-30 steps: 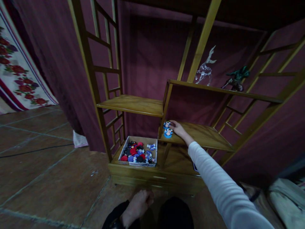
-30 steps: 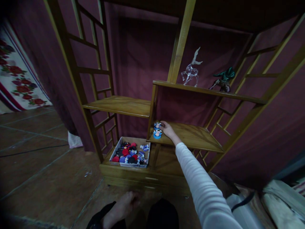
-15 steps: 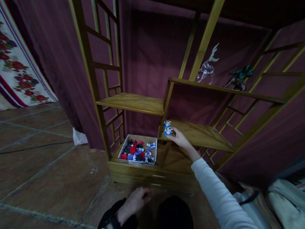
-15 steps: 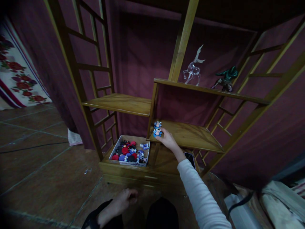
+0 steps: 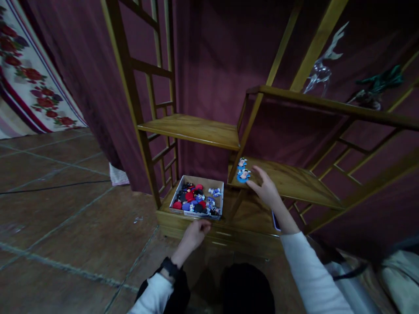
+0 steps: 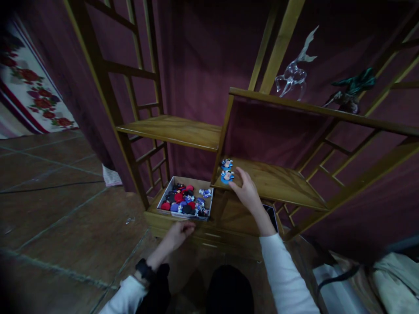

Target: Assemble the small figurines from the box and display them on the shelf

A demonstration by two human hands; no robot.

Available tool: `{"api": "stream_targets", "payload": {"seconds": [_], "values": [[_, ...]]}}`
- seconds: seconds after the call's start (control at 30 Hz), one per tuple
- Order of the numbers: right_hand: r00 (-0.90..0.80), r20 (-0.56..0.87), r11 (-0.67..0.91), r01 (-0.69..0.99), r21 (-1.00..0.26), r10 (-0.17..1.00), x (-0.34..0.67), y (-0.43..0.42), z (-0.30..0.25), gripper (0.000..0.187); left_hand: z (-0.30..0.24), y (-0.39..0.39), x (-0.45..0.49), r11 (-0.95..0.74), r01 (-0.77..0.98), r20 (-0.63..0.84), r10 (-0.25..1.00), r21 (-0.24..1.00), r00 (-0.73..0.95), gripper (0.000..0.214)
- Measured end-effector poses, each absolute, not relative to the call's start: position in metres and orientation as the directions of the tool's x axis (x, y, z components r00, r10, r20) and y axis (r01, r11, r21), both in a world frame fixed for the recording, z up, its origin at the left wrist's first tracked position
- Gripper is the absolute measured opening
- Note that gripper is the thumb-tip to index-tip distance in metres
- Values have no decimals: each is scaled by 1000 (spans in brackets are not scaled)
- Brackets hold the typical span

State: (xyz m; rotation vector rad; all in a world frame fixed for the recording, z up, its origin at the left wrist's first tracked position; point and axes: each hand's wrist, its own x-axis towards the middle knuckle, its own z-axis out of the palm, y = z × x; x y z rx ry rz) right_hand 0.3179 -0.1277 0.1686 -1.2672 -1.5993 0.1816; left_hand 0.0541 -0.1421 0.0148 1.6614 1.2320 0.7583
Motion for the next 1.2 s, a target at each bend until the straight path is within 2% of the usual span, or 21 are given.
{"api": "stream_targets", "payload": {"seconds": [0.07,0.13,0.17,0.23,0.27,0.33,0.43,0.5,0.67,0.83,0.93,1.03,1.1,1.2], "values": [[273,666,427,589,-686,694,299,-152,155,38,24,-113,51,29,133,-43,993,991,106,15],[378,626,401,523,-752,682,271,-172,128,27,32,-86,45,93,-178,-109,991,980,-84,17],[358,582,382,493,-782,730,255,-176,111,24,35,-74,42,95,-307,-142,981,947,-134,19],[204,475,351,445,-824,856,227,-173,73,22,38,-55,36,82,-494,-202,960,866,-194,20],[138,433,337,437,-834,891,215,-165,54,21,38,-48,33,73,-553,-233,946,830,-226,20],[116,362,281,433,-856,925,201,-139,23,22,35,-37,26,85,-632,-321,908,770,-268,20],[143,297,201,465,-862,944,198,-93,-5,25,29,-25,16,178,-733,-485,844,656,-229,21],[99,285,188,543,-818,953,199,-65,-15,26,30,-19,10,208,-790,-538,824,577,-176,22],[-1,186,117,782,-612,982,180,-14,-36,30,42,-7,-2,135,-849,-518,837,510,-178,21],[-42,77,71,904,-421,996,163,11,-55,38,47,-5,-10,178,-868,-535,837,464,-115,21],[54,89,-22,946,-324,995,174,19,-57,30,49,-5,-17,169,-878,-536,836,447,-113,19],[127,126,-87,954,-287,984,190,21,-51,30,51,-5,-21,155,-880,-529,840,449,-122,18],[107,157,-57,954,-294,982,195,20,-45,32,51,-4,-22,161,-877,-533,838,453,-121,18],[2,181,51,955,-292,984,189,15,-37,26,50,-4,-21,181,-875,-540,835,450,-105,19]]}}
